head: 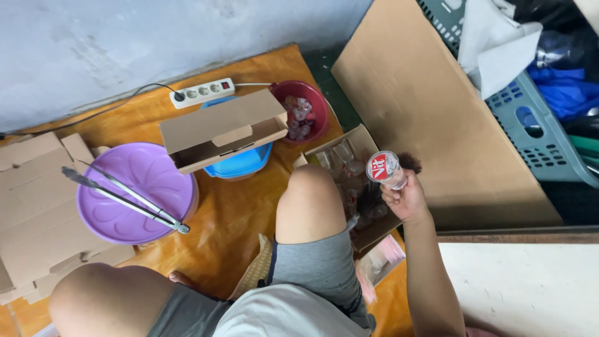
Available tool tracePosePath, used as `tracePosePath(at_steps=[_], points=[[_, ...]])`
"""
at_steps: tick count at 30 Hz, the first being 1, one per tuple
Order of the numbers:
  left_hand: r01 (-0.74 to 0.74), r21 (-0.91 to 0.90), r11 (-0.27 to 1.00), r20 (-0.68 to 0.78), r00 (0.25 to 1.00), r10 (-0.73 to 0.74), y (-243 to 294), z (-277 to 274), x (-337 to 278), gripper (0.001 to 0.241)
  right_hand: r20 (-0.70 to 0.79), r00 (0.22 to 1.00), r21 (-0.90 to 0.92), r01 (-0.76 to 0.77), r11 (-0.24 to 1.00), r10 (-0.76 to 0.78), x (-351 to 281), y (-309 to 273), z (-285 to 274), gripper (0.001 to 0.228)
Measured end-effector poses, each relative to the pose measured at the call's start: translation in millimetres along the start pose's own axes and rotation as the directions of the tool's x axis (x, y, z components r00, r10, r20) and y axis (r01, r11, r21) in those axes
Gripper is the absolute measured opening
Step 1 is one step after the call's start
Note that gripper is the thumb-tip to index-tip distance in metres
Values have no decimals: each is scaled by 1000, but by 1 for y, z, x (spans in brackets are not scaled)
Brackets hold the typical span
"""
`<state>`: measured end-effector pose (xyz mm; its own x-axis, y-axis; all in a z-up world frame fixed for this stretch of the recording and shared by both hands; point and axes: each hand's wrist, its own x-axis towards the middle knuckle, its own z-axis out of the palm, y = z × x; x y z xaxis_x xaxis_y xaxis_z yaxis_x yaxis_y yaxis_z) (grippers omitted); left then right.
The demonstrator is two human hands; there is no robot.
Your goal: Assembling a cardboard snack box and filling it with snacks using tongs.
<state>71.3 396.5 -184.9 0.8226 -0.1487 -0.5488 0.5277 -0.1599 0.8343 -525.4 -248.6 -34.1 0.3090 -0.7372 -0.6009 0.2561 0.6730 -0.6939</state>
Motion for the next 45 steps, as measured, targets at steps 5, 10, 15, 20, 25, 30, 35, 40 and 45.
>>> tracePosePath(at_steps=[5,10,15,20,25,30,35,40,45], points=[[10,-88,996,-109,994,-19,68,110,-86,47,126,990,-21,58,998,-55,4,-5,55,27],[-523,29,852,104,849,518,162,188,-161,56,254,966,2,51,999,-50,-15,16,126,24],[-669,-222,709,559,509,655,184,318,-247,48,273,961,19,-35,999,29,-51,74,187,32],[-610,-459,646,674,235,700,157,388,-293,104,401,911,21,-112,994,94,-91,120,218,39],[-618,-541,570,592,201,780,144,402,-307,102,475,875,66,-137,988,89,-135,117,259,40],[-685,-524,506,558,173,811,127,403,-297,101,613,789,6,50,999,-43,-121,133,244,45],[-691,-538,482,544,151,825,133,399,-292,101,625,724,-77,429,900,-291,-124,129,249,36],[-696,-545,467,536,140,833,144,396,-291,100,668,533,-88,749,656,-519,-150,109,275,64],[-692,-550,467,553,116,825,146,395,-291,98,776,381,-131,877,463,-502,-138,104,263,71]])
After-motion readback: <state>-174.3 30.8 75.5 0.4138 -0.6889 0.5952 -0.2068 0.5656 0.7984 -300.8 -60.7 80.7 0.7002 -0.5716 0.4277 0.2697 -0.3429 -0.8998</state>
